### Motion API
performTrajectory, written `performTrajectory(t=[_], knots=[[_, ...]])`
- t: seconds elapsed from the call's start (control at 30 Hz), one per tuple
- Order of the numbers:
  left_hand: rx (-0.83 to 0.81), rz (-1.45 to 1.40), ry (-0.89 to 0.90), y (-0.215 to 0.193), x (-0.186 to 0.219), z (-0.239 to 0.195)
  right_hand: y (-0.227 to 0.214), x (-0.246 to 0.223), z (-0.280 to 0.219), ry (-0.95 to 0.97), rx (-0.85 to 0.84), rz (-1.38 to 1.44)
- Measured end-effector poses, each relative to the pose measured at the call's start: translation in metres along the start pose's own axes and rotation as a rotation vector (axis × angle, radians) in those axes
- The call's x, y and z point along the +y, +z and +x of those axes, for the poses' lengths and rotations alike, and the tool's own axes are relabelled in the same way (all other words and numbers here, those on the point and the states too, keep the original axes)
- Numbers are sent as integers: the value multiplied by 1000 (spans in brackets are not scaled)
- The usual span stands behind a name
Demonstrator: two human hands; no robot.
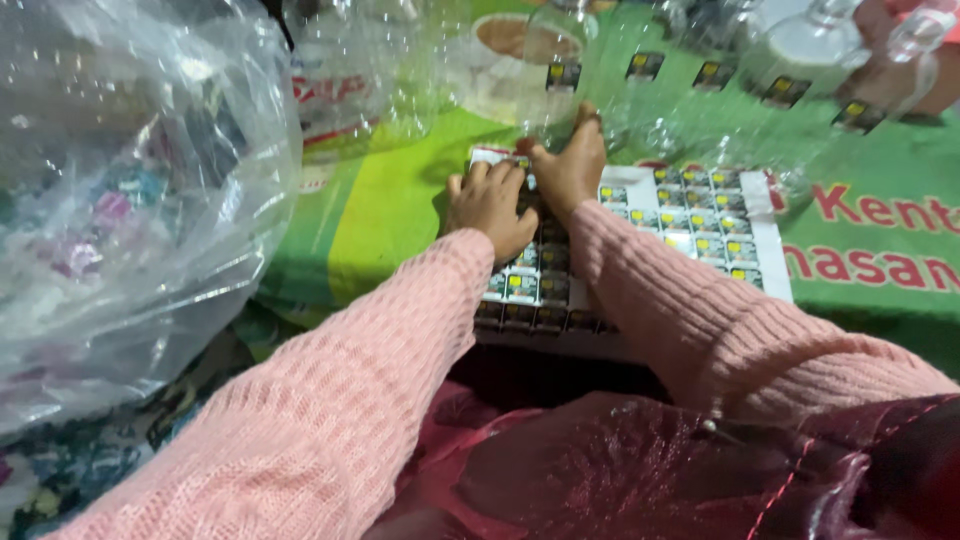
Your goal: The person repeatedly picks up clear plastic bottles, peels small rectangular labels from a sheet, and applies them to the bottles. Finished bottles are placed on the table to the right. The process is repeated for multiple bottles throughout the clip.
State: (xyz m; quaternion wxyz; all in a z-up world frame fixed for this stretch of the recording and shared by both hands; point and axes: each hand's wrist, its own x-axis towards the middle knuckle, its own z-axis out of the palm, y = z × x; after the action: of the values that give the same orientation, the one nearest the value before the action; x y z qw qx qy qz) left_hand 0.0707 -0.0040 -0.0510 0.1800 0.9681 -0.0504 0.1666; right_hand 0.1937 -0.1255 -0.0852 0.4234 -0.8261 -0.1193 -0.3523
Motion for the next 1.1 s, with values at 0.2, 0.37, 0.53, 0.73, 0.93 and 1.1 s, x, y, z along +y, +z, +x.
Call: performTrajectory(t=[0.2, 0.37, 0.53, 0.73, 0.93, 1.1], knots=[[13, -6, -5, 7, -4, 0, 1, 0, -3, 65, -23, 3], [3, -33, -10, 4, -4, -4, 1, -8, -1, 138, -33, -53], [-4, -42, -14, -1, -2, -4, 0, -16, 2, 211, -26, -65], [1, -72, -36, -11, 3, -7, -12, -35, 12, 340, -111, -110], [2, -99, -36, -20, 7, -7, -24, -64, 20, 449, -136, -169], [-8, -114, -46, -23, 8, -5, -25, -75, 27, 551, -183, -225]])
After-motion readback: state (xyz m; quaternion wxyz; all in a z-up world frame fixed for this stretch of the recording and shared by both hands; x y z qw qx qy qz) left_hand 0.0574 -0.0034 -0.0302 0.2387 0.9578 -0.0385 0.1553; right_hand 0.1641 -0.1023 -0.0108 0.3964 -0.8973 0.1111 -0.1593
